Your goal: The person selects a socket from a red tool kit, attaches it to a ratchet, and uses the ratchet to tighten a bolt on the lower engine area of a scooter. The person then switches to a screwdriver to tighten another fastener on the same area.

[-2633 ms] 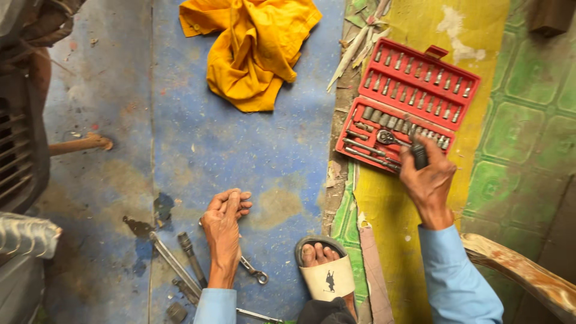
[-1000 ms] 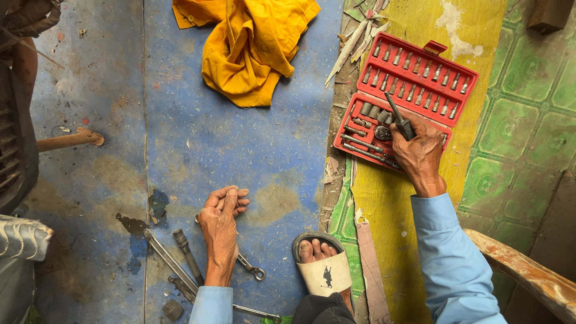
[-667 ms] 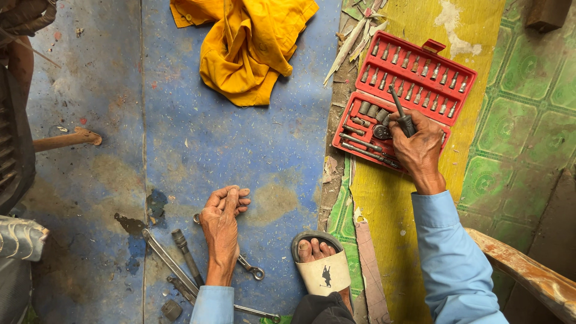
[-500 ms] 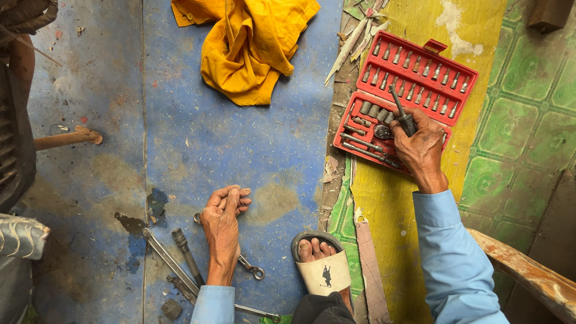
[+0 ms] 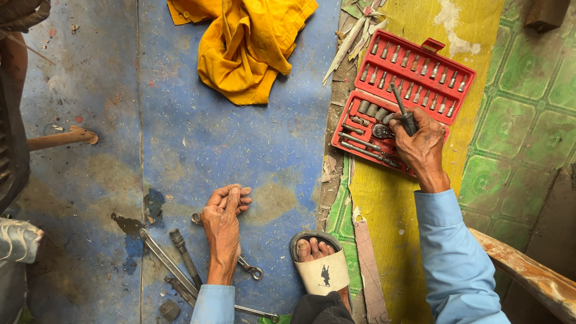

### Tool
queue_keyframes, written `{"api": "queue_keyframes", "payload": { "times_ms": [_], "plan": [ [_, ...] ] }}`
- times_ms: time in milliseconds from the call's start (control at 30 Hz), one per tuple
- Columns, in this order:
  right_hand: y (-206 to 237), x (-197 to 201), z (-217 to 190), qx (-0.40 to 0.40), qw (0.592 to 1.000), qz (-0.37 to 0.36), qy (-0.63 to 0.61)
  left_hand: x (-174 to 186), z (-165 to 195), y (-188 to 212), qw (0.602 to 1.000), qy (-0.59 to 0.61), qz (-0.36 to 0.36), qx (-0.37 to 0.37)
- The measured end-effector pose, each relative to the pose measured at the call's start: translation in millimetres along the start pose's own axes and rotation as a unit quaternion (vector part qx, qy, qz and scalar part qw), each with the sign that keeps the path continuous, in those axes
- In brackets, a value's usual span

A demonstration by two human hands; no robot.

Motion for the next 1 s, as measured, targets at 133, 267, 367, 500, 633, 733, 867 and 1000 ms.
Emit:
{"api": "queue_keyframes", "payload": {
  "times_ms": [133,267,367,500,633,733,867,1000],
  "plan": [
    [0.2,1.6,-5.1,-0.008,1.0,-0.007,0.016,-3.6,3.5,1.3,1.0,0.0,-0.001,0.0],
    [2.1,11.3,-31.2,0.004,0.99,0.011,-0.139,-18.0,17.4,9.0,0.998,-0.05,-0.013,-0.024],
    [26.9,-3.5,-47.1,-0.13,0.933,-0.139,-0.304,-50.1,30.1,22.0,0.99,-0.113,-0.073,-0.036],
    [29.1,-39.6,-124.7,0.016,0.889,-0.301,-0.344,-102.5,48.6,45.3,0.973,-0.101,-0.202,-0.049],
    [44.0,-81.3,-169.3,0.056,0.854,-0.419,-0.302,-106.9,63.1,52.5,0.965,-0.059,-0.248,-0.064],
    [48.0,-96.9,-191.1,0.068,0.842,-0.44,-0.305,-87.2,55.9,47.5,0.968,-0.083,-0.231,-0.051],
    [47.6,-96.3,-220.1,0.117,0.877,-0.339,-0.321,-73.1,37.3,40.0,0.971,-0.041,-0.234,-0.024],
    [57.9,-83.5,-217.1,0.054,0.917,-0.259,-0.298,-42.8,26.9,20.0,0.932,0.307,-0.19,0.045]
  ]
}}
Point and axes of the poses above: each hand's wrist, its own y-axis away from the middle knuckle, its own x-axis out of the back of the hand, z = x × y, the point moved 9 cm from there along -y, towards the middle knuckle, and after that the axes turned 10 degrees about x, right-handed, at the moved point
